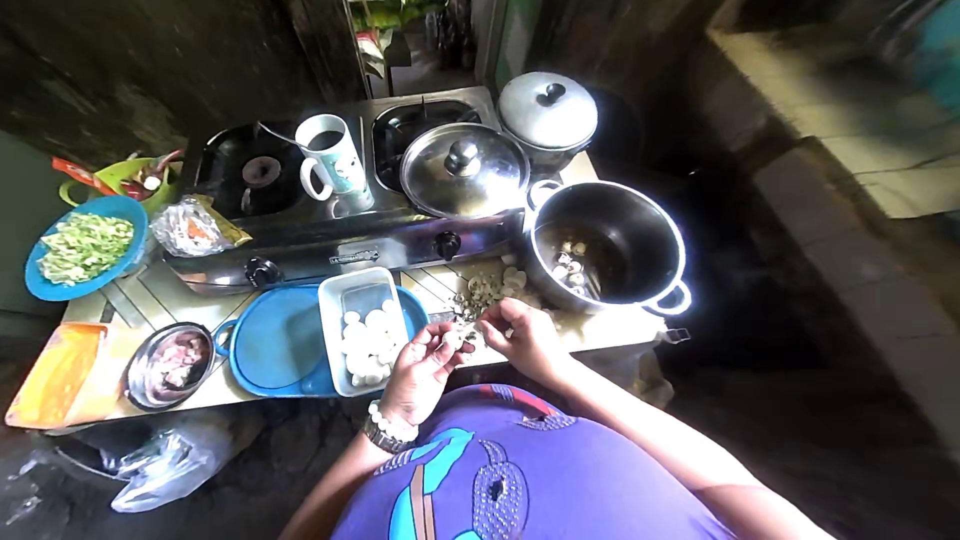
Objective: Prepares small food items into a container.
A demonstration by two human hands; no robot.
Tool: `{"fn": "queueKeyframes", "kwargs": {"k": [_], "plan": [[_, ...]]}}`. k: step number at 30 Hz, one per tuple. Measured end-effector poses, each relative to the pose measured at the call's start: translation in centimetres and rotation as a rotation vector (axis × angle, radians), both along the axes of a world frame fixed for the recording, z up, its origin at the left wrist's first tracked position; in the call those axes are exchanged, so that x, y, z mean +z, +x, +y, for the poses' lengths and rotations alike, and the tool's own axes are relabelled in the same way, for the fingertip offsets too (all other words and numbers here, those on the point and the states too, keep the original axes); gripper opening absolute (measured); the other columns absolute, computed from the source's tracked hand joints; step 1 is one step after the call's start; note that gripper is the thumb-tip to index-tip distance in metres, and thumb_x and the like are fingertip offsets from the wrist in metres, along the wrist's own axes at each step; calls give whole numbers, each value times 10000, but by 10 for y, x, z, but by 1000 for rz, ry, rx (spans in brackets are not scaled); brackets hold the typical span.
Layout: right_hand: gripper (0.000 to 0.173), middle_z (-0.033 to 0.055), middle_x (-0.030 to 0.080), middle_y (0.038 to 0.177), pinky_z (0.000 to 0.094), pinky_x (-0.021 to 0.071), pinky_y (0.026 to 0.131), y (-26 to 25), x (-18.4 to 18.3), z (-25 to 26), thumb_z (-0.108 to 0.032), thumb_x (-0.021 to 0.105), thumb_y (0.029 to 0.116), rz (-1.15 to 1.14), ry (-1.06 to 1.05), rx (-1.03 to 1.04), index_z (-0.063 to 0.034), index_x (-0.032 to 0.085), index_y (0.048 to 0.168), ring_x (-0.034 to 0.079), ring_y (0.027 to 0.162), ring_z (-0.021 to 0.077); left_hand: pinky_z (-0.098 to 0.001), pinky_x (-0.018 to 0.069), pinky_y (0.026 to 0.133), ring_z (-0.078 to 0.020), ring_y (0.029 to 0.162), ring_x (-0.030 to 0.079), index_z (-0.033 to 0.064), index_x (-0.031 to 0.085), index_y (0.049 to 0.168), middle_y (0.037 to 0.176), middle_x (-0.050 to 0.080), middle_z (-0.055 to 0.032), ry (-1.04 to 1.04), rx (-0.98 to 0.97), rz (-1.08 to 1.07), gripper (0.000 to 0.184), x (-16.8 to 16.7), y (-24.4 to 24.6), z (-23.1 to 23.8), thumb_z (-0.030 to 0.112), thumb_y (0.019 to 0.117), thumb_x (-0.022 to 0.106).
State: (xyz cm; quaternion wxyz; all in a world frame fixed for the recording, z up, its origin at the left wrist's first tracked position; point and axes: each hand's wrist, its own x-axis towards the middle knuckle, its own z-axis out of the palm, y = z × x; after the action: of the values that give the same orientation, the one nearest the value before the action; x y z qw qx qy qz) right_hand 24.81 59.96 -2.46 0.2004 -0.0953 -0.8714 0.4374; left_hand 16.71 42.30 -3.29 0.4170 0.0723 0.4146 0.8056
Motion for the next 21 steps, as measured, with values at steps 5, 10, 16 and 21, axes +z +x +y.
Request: {"fn": "queueKeyframes", "kwargs": {"k": [5, 10, 16, 21], "plan": [[203, 159, 715, 979, 283, 562, 784, -5, -5, 9, -125, 649, 946, -128, 20, -45, 24, 734, 1054, 683, 836, 176, -357, 613, 890, -213, 926, 733, 0, 585, 1143, 1056, 707, -97, -9, 103, -93, 210, 3, 2, 4, -58, 1004, 438], [308, 119, 713, 905, 186, 534, 716, -1, -9, -15, -289, 741, 928, 139, -27, 122, 13, 736, 985, 644, 763, 84, -294, 600, 800, -120, 862, 702, 85, 622, 1095, 985, 716, -25, -69, 114, -69, 184, 0, 3, 6, -23, 953, 579], [212, 109, 727, 909, 144, 538, 756, -2, -9, -18, -191, 706, 953, 215, -99, 153, 9, 770, 981, 660, 792, 35, -317, 592, 905, -152, 962, 721, 146, 729, 948, 1010, 749, -43, 106, 131, -126, 237, -12, 3, 2, -5, 783, 809], [200, 114, 741, 915, 162, 555, 791, 0, -9, -22, -186, 711, 943, 302, -4, 121, 4, 767, 974, 691, 828, 70, -304, 602, 881, -141, 945, 727, 136, 729, 929, 998, 751, -45, 102, 159, -136, 208, -5, 6, 4, -8, 795, 798]]}}
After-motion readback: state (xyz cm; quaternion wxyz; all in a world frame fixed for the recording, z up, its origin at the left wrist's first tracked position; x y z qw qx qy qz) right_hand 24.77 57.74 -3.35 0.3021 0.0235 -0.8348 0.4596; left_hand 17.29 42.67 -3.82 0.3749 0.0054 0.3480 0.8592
